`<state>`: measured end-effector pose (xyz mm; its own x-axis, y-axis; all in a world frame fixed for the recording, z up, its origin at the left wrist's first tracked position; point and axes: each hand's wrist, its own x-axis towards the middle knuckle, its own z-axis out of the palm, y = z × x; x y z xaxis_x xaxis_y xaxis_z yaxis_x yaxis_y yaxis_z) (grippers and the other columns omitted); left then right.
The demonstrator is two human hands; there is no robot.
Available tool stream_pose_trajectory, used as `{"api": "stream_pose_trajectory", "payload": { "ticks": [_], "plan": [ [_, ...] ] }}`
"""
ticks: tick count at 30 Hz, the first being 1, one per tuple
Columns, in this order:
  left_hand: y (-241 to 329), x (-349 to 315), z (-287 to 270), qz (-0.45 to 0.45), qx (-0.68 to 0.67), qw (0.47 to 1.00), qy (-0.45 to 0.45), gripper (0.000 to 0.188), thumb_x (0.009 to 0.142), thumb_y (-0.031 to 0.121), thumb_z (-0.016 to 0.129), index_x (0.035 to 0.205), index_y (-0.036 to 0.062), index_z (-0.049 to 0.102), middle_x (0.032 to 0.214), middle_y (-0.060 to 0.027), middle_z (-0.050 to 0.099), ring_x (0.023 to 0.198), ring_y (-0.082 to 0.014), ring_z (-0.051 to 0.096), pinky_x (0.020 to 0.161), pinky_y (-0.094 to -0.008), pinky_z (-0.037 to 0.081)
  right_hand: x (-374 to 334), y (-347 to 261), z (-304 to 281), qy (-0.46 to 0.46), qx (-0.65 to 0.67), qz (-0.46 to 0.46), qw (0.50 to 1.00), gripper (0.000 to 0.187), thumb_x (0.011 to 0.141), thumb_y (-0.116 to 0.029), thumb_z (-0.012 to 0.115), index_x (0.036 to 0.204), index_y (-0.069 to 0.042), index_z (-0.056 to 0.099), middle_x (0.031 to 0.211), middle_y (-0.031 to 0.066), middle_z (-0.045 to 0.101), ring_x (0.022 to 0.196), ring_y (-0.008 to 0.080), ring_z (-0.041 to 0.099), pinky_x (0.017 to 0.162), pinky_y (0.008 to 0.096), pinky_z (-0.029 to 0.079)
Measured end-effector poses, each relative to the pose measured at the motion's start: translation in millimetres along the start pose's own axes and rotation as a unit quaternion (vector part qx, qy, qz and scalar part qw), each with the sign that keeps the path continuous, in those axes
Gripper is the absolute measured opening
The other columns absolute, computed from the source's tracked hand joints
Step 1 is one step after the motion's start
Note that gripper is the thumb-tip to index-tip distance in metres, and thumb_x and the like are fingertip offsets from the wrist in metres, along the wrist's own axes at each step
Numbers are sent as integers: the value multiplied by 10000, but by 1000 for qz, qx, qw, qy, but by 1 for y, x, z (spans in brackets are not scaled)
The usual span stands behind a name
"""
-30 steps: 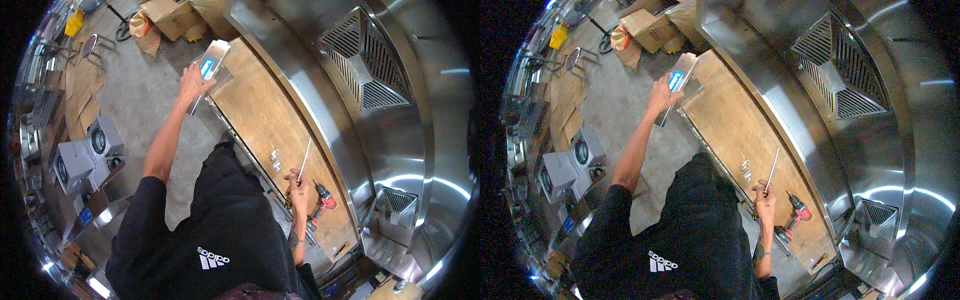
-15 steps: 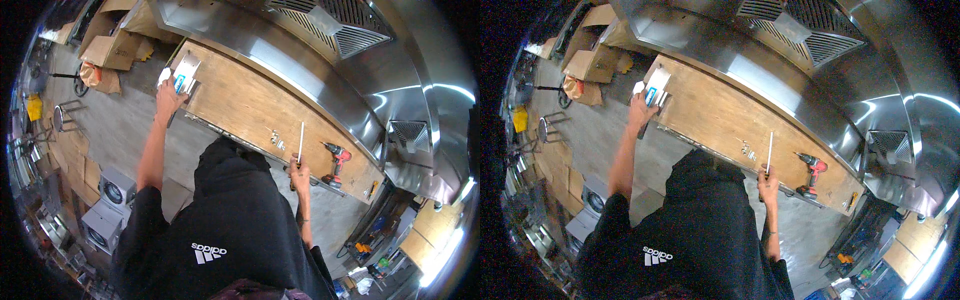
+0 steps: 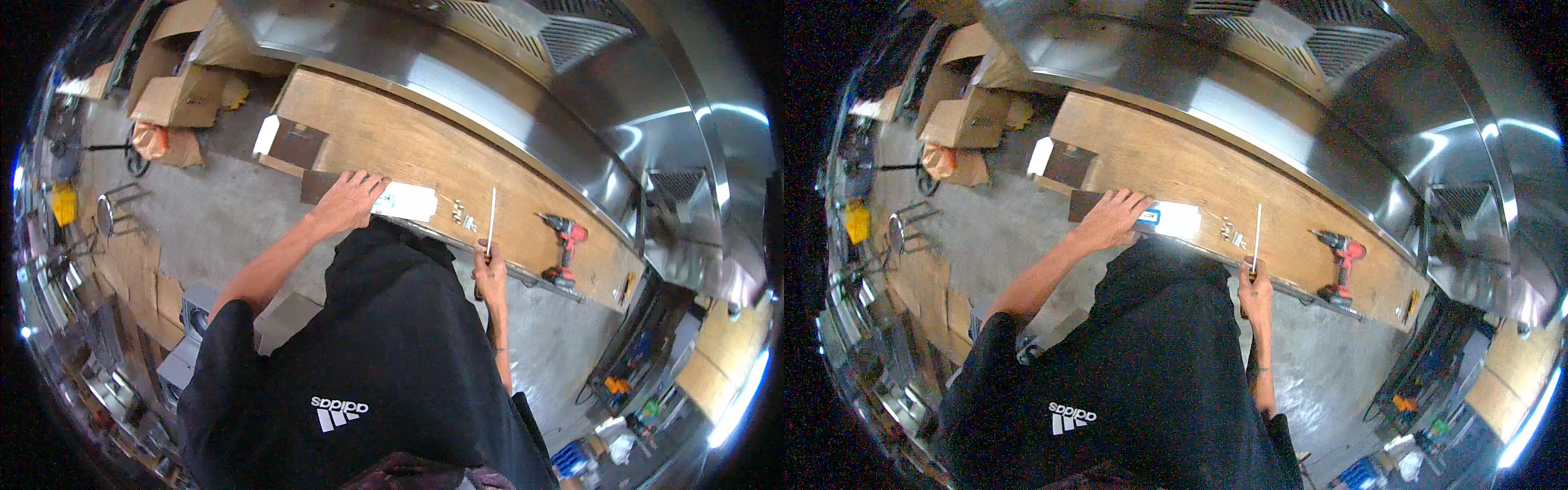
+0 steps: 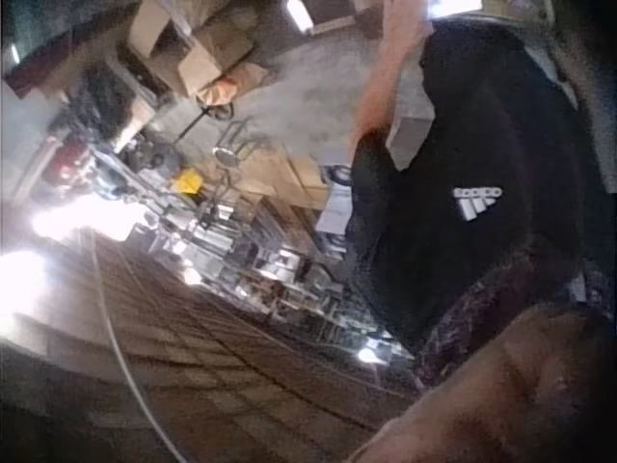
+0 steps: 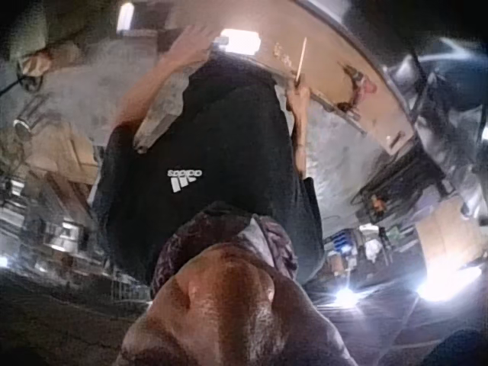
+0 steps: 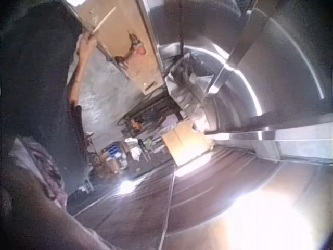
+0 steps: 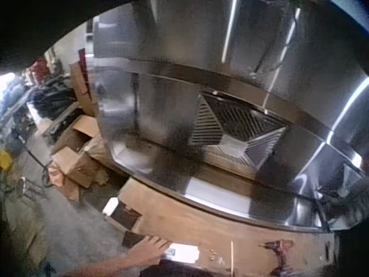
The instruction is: The person uses pliers to bend small metal pieces, then uses a cordless drill to fasten screws into a stainless steel fixture mounted above a wooden workbench. The person repeatedly picks up screws, aligns them, and drives them into the fixture.
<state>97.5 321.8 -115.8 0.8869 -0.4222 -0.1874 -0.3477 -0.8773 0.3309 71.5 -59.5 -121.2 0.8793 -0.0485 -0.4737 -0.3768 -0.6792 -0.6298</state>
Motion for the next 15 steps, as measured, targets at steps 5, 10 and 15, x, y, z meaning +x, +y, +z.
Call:
{"api": "stream_pose_trajectory", "payload": {
  "ticks": [5, 10, 15],
  "plan": [
    [4, 29, 32, 27, 18, 999, 0, 685, 753, 128, 754, 1381, 45, 495, 1319, -125, 557, 1229, -320, 522, 1036, -458, 432, -2, 21, -19, 40, 15, 61, 997, 336, 1015, -292, 563, 1235, -41, 598, 896, 221, 694, 820, 326, 694, 781, 433, 535],
    [-10, 38, 42, -2, 35, 999, -12, 663, 768, 56, 711, 1395, 57, 493, 1355, -111, 549, 1259, -296, 518, 1083, -460, 401, -13, 48, -36, 85, 6, 19, 996, 359, 1012, -261, 549, 1255, 2, 568, 946, 250, 696, 888, 360, 699, 828, 438, 531],
    [1, 35, 40, -30, 6, 999, -32, 740, 748, 56, 756, 1424, 74, 455, 1418, -160, 481, 1319, -355, 466, 1119, -508, 363, -14, 100, -37, 83, 49, -1, 995, 398, 897, -149, 573, 1237, 54, 541, 1114, 293, 616, 1031, 432, 617, 921, 473, 486]
  ]
}}
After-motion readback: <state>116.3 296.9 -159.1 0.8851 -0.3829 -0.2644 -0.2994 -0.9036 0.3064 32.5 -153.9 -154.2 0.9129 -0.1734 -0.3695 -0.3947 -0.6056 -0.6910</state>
